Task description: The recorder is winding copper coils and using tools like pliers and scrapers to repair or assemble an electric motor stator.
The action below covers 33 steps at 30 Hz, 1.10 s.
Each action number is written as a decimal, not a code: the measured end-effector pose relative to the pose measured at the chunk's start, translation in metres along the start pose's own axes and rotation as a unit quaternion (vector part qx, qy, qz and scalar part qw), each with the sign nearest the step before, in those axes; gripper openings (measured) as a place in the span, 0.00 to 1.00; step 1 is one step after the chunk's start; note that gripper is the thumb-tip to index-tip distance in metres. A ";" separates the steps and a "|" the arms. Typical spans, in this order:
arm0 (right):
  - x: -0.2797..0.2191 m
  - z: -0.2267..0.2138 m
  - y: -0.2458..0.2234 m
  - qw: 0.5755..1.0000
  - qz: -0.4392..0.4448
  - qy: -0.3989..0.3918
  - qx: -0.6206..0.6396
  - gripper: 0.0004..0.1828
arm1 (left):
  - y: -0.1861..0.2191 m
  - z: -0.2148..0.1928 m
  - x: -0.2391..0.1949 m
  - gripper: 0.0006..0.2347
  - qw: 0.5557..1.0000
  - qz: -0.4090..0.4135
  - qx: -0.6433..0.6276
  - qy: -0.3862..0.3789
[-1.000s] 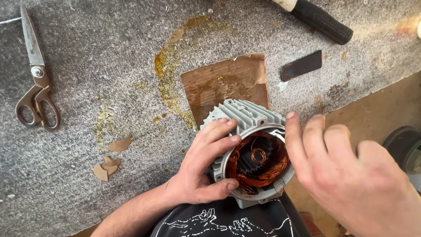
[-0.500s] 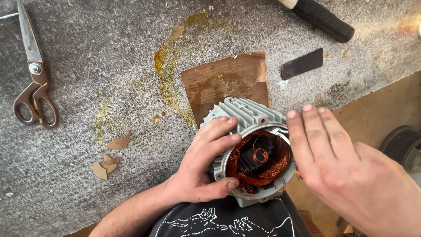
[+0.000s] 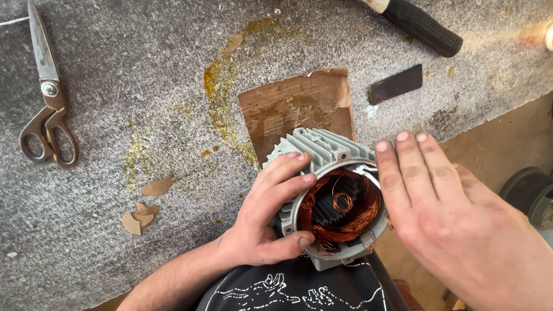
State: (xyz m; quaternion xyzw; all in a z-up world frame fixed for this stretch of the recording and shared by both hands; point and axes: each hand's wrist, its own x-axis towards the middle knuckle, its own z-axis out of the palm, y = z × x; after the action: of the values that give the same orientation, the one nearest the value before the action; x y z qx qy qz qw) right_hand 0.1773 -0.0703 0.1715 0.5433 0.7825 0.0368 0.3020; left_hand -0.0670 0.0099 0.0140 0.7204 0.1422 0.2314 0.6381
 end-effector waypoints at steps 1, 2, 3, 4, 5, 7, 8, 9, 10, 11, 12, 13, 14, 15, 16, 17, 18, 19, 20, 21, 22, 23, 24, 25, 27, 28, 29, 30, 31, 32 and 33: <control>0.000 0.000 0.000 1.000 0.001 0.000 0.004 0.37 | 0.000 0.000 0.000 0.31 1.000 0.000 0.001 0.001; -0.001 0.000 0.000 1.000 0.002 0.000 0.008 0.37 | 0.000 0.000 0.000 0.31 1.000 0.000 0.001 0.001; 0.001 -0.002 0.000 1.000 0.003 0.000 0.008 0.37 | 0.000 0.000 0.000 0.31 1.000 0.001 0.001 0.001; 0.002 -0.005 0.000 1.000 -0.001 -0.009 -0.009 0.38 | -0.001 0.000 0.000 0.31 1.000 0.002 -0.002 0.001; 0.003 -0.007 0.000 0.999 -0.006 -0.018 -0.025 0.39 | -0.001 0.000 0.000 0.31 1.000 0.004 -0.006 0.001; 0.007 -0.012 0.001 0.999 -0.009 -0.012 -0.033 0.39 | -0.001 0.001 0.000 0.31 1.000 0.003 -0.004 0.001; 0.009 -0.014 0.002 0.999 -0.012 -0.005 -0.042 0.39 | -0.001 0.001 -0.001 0.31 1.000 0.002 -0.002 0.002; 0.005 -0.011 0.001 0.999 -0.012 -0.005 -0.041 0.39 | -0.001 0.001 -0.001 0.31 1.000 0.001 -0.002 0.001; 0.001 -0.007 -0.001 0.998 -0.022 -0.062 -0.013 0.37 | -0.001 0.001 -0.001 0.31 1.000 0.003 -0.002 0.002; -0.003 -0.004 -0.002 0.992 -0.031 -0.119 0.016 0.36 | -0.001 0.001 0.000 0.31 1.000 0.006 -0.003 0.003; -0.003 -0.004 -0.002 0.992 -0.030 -0.119 0.016 0.36 | -0.001 0.001 0.000 0.31 1.000 0.006 -0.002 0.002; -0.002 -0.004 -0.003 0.995 -0.026 -0.101 0.006 0.36 | -0.001 0.000 0.000 0.31 1.000 0.003 -0.005 -0.001; -0.002 -0.004 -0.003 0.996 -0.022 -0.083 -0.004 0.37 | -0.001 0.000 0.000 0.31 1.000 0.001 -0.007 -0.003; -0.002 -0.002 -0.001 0.996 -0.022 -0.082 -0.004 0.37 | -0.001 0.000 0.000 0.31 1.000 0.001 -0.007 -0.003; -0.003 0.000 0.000 0.997 -0.016 -0.068 0.016 0.38 | -0.001 0.000 0.000 0.32 1.000 0.002 -0.007 -0.003; -0.003 0.002 0.002 0.998 -0.011 -0.053 0.037 0.39 | -0.001 0.000 0.000 0.32 1.000 0.003 -0.007 -0.003; -0.004 0.003 0.002 0.998 -0.012 -0.053 0.036 0.39 | -0.001 -0.001 0.000 0.32 1.000 0.003 -0.007 -0.002; -0.006 0.004 0.003 0.997 -0.002 -0.049 0.052 0.38 | -0.001 -0.001 0.000 0.32 1.000 0.003 -0.004 -0.003; -0.007 0.005 0.004 0.997 0.007 -0.045 0.068 0.37 | -0.002 -0.001 0.000 0.32 1.000 0.003 0.000 -0.004; -0.010 0.009 0.002 0.997 0.006 -0.045 0.069 0.37 | -0.001 -0.001 -0.001 0.32 1.000 0.002 0.000 -0.004; -0.014 0.012 0.001 0.995 0.023 -0.042 0.084 0.37 | -0.002 -0.001 -0.001 0.32 1.000 0.003 0.001 -0.004; -0.017 0.015 0.000 0.993 0.040 -0.039 0.100 0.36 | -0.002 -0.001 0.000 0.32 1.000 0.004 0.002 -0.004; -0.020 0.017 -0.003 0.993 0.039 -0.039 0.100 0.36 | -0.002 -0.001 -0.001 0.32 1.000 0.004 0.001 -0.004; -0.022 0.020 -0.005 0.985 0.082 -0.030 0.150 0.34 | -0.002 -0.001 -0.001 0.32 1.000 0.004 0.001 -0.005; -0.026 0.028 -0.010 0.972 0.123 -0.021 0.199 0.32 | -0.002 -0.001 -0.001 0.32 1.000 0.004 0.001 -0.006; -0.029 0.034 -0.013 0.958 0.149 0.011 0.243 0.32 | -0.002 -0.001 -0.001 0.32 1.000 0.003 0.002 -0.006; -0.031 0.040 -0.017 0.940 0.175 0.043 0.289 0.32 | -0.002 -0.001 -0.001 0.32 1.000 0.002 0.004 -0.007; -0.033 0.044 -0.021 0.939 0.175 0.044 0.292 0.32 | -0.002 -0.001 -0.001 0.32 1.000 0.000 0.006 -0.008; -0.035 0.049 -0.026 0.919 0.201 0.071 0.331 0.33 | -0.002 -0.002 -0.001 0.32 1.000 -0.001 0.008 -0.010; -0.037 0.053 -0.030 0.896 0.227 0.098 0.369 0.33 | -0.001 -0.002 -0.001 0.32 1.000 -0.002 0.009 -0.012; -0.040 0.058 -0.034 0.895 0.227 0.100 0.370 0.33 | -0.001 -0.003 -0.001 0.32 1.000 -0.003 0.012 -0.013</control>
State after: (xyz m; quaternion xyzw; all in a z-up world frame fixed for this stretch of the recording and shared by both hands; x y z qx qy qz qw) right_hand 0.1881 -0.1344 0.1283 0.7722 0.6209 -0.1340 -0.0175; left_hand -0.0694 0.0117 0.0127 0.7307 0.1388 0.2183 0.6318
